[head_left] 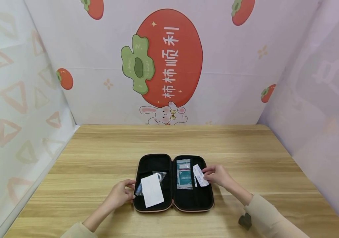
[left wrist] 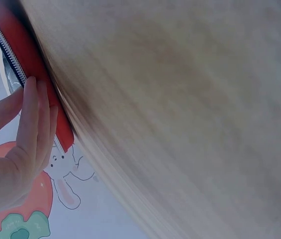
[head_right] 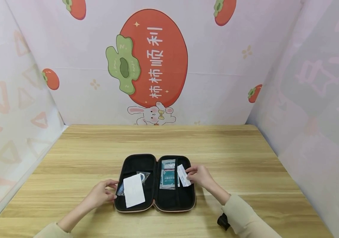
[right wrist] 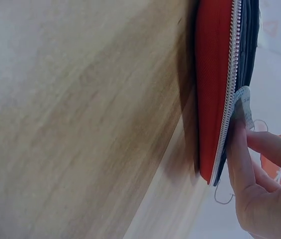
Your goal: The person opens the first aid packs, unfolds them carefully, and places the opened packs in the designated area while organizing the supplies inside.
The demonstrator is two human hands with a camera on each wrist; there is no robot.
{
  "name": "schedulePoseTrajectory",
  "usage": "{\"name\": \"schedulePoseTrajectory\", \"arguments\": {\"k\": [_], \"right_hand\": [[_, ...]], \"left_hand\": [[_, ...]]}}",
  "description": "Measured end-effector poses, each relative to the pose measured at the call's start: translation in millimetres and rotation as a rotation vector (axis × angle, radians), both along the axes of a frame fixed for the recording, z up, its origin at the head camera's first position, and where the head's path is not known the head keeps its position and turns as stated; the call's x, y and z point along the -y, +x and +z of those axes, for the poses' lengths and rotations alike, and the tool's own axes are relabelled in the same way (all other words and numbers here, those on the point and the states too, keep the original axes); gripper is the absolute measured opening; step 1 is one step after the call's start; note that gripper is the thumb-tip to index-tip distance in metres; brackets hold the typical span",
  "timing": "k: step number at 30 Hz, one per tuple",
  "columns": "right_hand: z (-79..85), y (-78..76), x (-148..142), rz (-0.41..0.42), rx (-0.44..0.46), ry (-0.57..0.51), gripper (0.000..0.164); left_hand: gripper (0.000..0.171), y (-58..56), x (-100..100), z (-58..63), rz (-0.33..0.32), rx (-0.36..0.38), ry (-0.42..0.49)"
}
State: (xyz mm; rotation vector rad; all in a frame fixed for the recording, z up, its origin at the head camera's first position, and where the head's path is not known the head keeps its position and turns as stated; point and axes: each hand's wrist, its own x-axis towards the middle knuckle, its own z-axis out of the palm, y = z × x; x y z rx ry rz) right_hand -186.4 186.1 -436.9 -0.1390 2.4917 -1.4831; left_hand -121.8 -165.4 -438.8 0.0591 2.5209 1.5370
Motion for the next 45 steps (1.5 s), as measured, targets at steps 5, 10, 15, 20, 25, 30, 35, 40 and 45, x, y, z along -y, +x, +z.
{"name": "schedulePoseTrajectory", "arguments": {"k": [5,10,15,20,25,30,35,40,45], "right_hand": [[-2.3,-2.0,5.0,-0.008,0.013,-0.009,0.024],[-2.6,-3.6,9.9,-0.017,0.018,-0.031,0.024],[-1.2,-3.5,14.3,-0.022,0.038,-0.052,0.024],[-1.8,-3.9,17.1,0.001,0.029,-0.087,0.025],[-3.6,-5.5,19.2,0.002,0.022,-0.108,0.025],[-5.0,-6.9,21.9,0.016,0.022,-0.136,0.027],[-5.2,-7.7,26.9,0.021,0.036,-0.139,0.028],[-5.5,-9.3,30.8,-0.01,0.064,-0.133,0.028],[-7.6,-10.4,30.8,-0.011,0.096,-0.183,0.03]], "left_hand": [[0.046,-0.2,0.3,-0.6,0.003,-0.001,-0.005],[0.047,-1.3,0.6,-2.1,-0.002,-0.007,-0.003],[0.046,-2.2,1.4,-4.2,-0.011,-0.025,-0.013],[0.046,-2.0,1.7,-4.3,-0.013,-0.024,-0.013],[0.047,-1.9,1.4,-3.7,-0.016,-0.018,-0.005],[0.046,-1.7,1.1,-3.3,-0.016,-0.019,0.0],[0.046,-1.4,0.9,-3.0,-0.016,-0.016,0.0],[0.047,-1.4,0.8,-2.7,-0.019,-0.017,0.005],[0.047,-1.4,0.4,-2.6,-0.018,-0.021,0.004]]}}
